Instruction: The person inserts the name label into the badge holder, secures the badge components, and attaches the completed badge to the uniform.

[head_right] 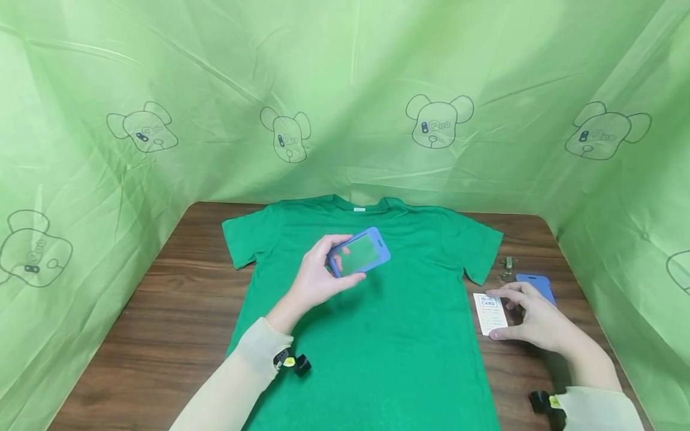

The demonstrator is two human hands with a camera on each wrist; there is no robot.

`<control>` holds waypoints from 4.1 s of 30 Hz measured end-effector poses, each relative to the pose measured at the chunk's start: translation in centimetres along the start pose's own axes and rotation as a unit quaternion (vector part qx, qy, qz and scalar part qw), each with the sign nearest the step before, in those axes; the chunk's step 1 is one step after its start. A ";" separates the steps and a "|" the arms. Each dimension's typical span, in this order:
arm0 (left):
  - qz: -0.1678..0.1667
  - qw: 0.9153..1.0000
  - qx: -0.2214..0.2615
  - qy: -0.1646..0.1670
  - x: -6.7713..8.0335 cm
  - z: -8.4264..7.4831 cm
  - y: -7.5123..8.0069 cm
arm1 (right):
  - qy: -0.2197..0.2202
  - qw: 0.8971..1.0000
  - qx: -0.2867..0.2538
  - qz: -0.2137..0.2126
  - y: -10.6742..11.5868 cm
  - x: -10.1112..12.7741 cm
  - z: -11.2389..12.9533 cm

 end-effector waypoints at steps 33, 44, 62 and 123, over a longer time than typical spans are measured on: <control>0.008 1.000 0.002 0.007 -0.1 0.5 -0.4 | -0.015 0.995 -0.095 0.004 1.1 -1.0 1.1; 0.010 1.000 0.012 0.002 -0.1 0.2 -0.5 | -0.061 0.994 -0.075 -0.053 5.0 -1.0 2.2; 0.009 1.000 0.006 0.002 -0.1 0.3 -0.5 | -0.003 0.968 -0.189 -0.166 9.7 -5.2 11.5; 0.042 0.999 -0.020 -0.003 -0.2 0.9 -0.8 | 0.078 0.901 -0.417 -0.091 4.1 -11.4 17.2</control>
Point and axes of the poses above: each hand's wrist, its own x-axis away from the middle knuckle, its own y-axis out of the back of the hand, z = x × y, the point moved 10 cm from there along -x, towards the middle knuckle, and after that the axes turned 14 degrees about z, right-handed, at the moved point
